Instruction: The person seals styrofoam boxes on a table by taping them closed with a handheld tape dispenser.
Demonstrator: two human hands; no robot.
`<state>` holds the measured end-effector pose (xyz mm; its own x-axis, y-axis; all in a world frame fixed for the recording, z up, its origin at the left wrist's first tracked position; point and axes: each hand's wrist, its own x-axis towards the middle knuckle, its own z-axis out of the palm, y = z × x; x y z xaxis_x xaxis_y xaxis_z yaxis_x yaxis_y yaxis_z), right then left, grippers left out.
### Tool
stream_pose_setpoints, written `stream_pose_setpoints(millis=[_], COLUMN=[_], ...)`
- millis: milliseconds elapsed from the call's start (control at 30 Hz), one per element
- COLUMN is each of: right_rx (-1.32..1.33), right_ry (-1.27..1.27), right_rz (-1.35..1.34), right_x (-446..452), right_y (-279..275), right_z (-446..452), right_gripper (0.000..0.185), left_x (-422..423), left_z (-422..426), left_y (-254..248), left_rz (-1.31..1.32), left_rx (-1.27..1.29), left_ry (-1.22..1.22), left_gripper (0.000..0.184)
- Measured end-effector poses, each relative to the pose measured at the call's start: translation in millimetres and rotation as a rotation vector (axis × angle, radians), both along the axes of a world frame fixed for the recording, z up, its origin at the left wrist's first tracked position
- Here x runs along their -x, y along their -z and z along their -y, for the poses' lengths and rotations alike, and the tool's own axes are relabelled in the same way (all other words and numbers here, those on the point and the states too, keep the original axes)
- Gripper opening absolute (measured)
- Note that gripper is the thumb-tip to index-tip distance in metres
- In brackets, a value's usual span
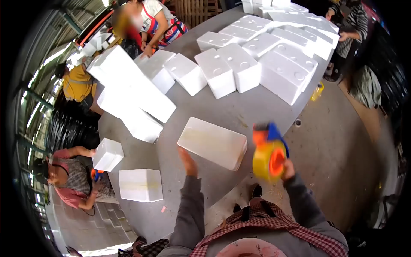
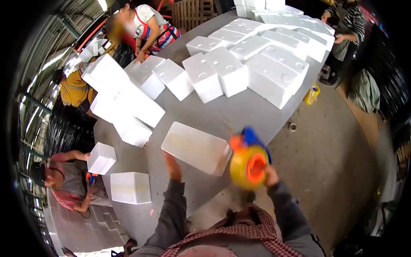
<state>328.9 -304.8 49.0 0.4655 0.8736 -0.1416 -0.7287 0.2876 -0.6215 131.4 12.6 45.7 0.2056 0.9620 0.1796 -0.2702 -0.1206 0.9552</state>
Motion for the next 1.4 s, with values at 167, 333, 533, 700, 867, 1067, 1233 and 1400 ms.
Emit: stream_pose_setpoints(millis=[167,333,533,700,867,1067,1233,1400], right_rx=[-0.080,-0.049,-0.025,-0.045,0.051,0.003,-0.223,-0.267], right_ry=[0.029,-0.352,-0.117,0.069,0.257,0.474,0.350,0.209], right_rz=[0.389,-0.483,0.434,0.008,0.190,-0.063,-0.163,-0.303], right_x=[20.1,96.7,4.4,-49.6,-80.5,-66.1,-56.8,-2.0], right_y=[-26.6,-25.4,99.6,5.0,34.6,41.1,-3.8,-53.5], right_z=[-132.1,-199.6,-188.0,-211.6,-210.1,-192.8,-134.5,-44.3], right_gripper=[0.053,0.036,0.041,0.061,0.072,0.061,0.064,0.069], left_x=[61.5,91.2,-118.5,-349.2,-391.0,-327.3,-227.7,-161.1], left_z=[-82.9,-65.3,-158.3,-271.3,-295.9,-247.4,-140.5,-46.5], left_y=[89.1,-137.7,-146.8,-114.7,-118.1,-109.5,-105.1,-92.4], left_rz=[-0.857,-1.834,-0.162,-0.514,-1.253,-1.563,-1.383,-1.402], left_rx=[-1.218,-0.665,-0.370,-0.883,-0.641,-0.488,-0.303,-0.427], left_ry=[-0.511,-1.108,0.108,0.223,0.705,0.911,0.666,0.603], left_gripper=[0.052,0.040,0.035,0.050,0.089,0.097,0.088,0.083])
